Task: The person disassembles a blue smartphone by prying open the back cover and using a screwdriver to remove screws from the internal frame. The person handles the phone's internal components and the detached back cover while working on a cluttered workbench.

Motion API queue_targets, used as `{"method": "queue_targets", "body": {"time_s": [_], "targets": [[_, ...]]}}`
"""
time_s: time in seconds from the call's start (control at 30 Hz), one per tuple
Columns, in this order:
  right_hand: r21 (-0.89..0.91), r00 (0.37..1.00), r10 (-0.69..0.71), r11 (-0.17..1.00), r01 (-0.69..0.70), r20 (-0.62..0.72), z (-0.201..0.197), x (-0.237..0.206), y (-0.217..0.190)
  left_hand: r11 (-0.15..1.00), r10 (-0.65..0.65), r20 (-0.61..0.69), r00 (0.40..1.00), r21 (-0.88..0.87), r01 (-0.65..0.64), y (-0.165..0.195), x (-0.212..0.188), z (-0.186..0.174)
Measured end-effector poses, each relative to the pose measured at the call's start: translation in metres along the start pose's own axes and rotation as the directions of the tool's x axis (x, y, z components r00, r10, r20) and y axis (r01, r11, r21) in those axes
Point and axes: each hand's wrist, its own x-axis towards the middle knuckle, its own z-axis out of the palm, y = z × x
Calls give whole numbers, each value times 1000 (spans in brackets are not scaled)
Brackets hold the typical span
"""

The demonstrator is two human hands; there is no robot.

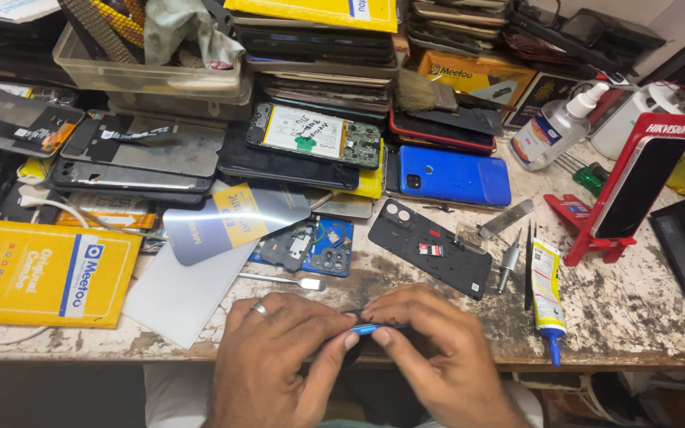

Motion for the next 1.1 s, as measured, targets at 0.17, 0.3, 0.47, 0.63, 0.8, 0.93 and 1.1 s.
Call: {"method": "queue_targets", "body": {"time_s": [0.17, 0.3, 0.47, 0.63, 0.8, 0.93, 1.1], "targets": [[-39, 990, -115, 993, 113, -75, 8, 1, 1, 1000, 0, 9, 1000, -1, 0, -5, 7, -2], [-114, 974, -171, 981, 155, -149, 7, 4, 3, 996, 82, -34, 996, 19, -82, -7, 14, -13], [-77, 959, -182, 983, 169, -218, -1, 11, 5, 902, -139, -32, 990, -416, 113, -4, 24, -19], [159, 957, 290, 946, -283, -22, -9, 18, 6, 588, -574, 232, 785, -551, 592, -6, 30, -9], [247, 951, 226, 929, -276, 212, -28, 34, 2, 601, -566, 226, 793, -545, 585, -5, 35, -8], [33, 921, 254, 961, -275, 296, -33, 47, 1, 638, -550, 226, 804, -507, 579, 1, 38, -9], [51, 883, 314, 934, -353, 349, -29, 50, 7, 673, -490, 175, 854, -547, 498, 4, 37, -7]]}}
